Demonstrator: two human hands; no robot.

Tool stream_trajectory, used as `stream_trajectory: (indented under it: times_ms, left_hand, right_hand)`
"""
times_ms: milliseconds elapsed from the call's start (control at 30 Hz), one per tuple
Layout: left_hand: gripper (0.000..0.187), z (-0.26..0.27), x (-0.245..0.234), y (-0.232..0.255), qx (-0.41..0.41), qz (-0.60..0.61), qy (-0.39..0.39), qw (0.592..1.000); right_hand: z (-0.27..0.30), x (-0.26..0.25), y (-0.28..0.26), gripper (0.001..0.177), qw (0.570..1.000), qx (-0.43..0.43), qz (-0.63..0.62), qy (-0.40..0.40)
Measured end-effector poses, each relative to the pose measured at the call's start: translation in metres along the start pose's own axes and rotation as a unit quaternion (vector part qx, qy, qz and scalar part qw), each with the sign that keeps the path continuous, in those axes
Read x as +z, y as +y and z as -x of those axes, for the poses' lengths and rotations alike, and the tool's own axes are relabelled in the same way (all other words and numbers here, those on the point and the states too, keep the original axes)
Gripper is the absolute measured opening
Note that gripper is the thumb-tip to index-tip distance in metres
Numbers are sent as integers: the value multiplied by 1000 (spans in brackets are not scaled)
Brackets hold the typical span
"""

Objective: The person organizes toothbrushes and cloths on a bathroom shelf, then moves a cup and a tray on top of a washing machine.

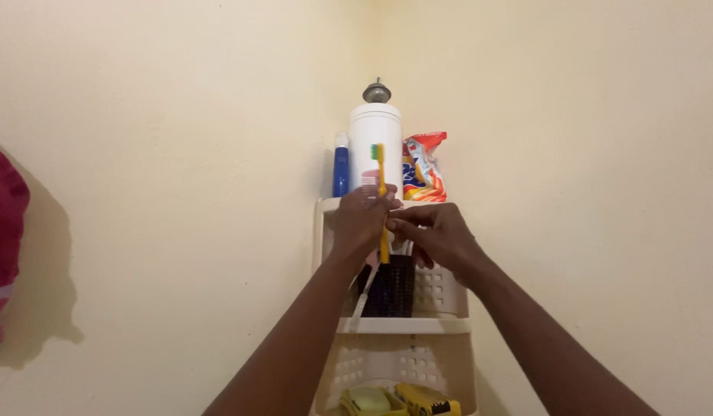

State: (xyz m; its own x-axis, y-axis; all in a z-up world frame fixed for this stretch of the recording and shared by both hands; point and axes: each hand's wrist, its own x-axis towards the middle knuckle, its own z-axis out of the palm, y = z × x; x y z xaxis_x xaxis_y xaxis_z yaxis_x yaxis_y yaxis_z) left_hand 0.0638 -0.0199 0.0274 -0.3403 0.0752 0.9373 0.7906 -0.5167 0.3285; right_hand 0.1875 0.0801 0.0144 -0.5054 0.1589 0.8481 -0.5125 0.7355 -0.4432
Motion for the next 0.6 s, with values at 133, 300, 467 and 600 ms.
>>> stream_trajectory:
  times_ms: [133,300,467,600]
  left_hand:
    - [26,-8,12,-18,-59,68,-76,993]
    - [39,-18,18,-46,-3,-96,-106,990]
    - [37,-23,17,-52,142,-270,-144,941]
    - [40,-6,6,-21,109,-290,-106,945]
  right_hand:
    - [-8,-3,9,26,998,25,60,15]
    - [-16,-12,19,24,996,-2,88,18]
    - [-5,-10,5,33,989,13,131,61]
    - [-7,-10,10,25,986,8,97,135]
